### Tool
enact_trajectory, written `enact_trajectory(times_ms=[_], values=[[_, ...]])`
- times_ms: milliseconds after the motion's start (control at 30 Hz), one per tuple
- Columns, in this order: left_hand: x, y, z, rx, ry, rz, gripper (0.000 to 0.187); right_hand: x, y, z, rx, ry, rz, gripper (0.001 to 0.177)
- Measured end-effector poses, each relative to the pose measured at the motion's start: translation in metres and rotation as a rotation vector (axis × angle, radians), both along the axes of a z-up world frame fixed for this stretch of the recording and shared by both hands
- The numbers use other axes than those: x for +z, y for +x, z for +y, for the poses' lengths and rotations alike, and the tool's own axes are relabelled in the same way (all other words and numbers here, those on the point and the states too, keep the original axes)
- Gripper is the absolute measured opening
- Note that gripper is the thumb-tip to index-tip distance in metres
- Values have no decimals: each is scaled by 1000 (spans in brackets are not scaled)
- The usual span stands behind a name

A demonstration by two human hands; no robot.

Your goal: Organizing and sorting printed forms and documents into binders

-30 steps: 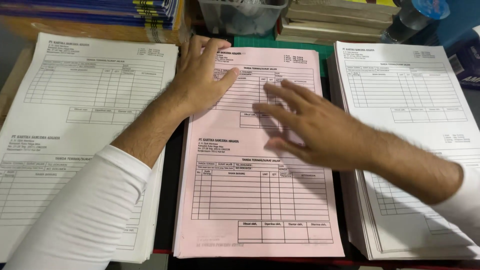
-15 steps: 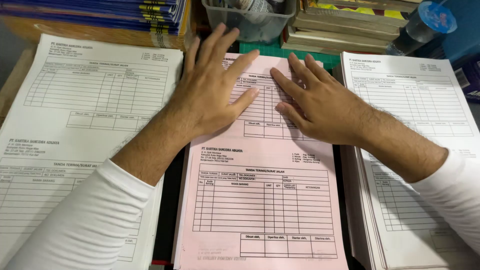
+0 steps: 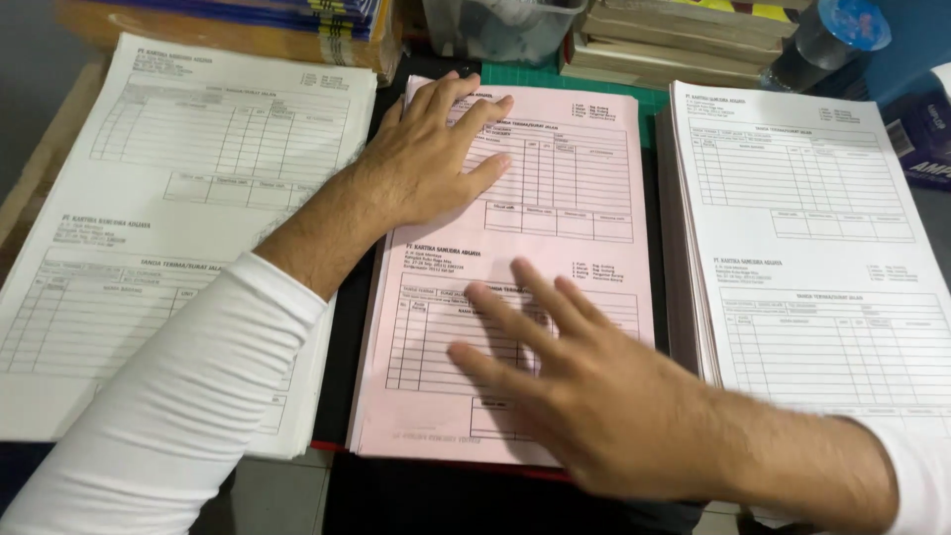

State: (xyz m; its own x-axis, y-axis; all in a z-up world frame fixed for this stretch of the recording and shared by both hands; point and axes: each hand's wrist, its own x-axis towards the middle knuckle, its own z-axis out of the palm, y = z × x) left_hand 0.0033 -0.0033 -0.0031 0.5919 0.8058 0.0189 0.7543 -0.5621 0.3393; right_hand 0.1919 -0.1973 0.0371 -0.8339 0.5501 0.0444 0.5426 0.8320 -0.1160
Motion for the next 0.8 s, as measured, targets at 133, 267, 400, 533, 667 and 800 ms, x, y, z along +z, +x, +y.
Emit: enact_trajectory(times_ms=[133, 267, 400, 533, 667, 800], values=[[1, -1, -1, 17, -8, -12, 64, -15, -6, -36, 129, 190, -39, 100], [2, -1, 1, 15, -28, 0, 65, 16, -16, -14, 177, -267, 112, 47], [0, -2, 1, -3, -6, 9, 65, 31, -28, 13, 201, -581, 246, 56], [-7, -4, 7, -22, 33, -43, 61, 36, -32, 29, 173, -674, 289, 49], [-8, -6, 10, -32, 57, -61, 60, 17, -44, 31, 271, -323, 272, 61], [-4, -9, 6, -59, 103, -89, 58, 2, -58, 37, 397, 26, 111, 76]])
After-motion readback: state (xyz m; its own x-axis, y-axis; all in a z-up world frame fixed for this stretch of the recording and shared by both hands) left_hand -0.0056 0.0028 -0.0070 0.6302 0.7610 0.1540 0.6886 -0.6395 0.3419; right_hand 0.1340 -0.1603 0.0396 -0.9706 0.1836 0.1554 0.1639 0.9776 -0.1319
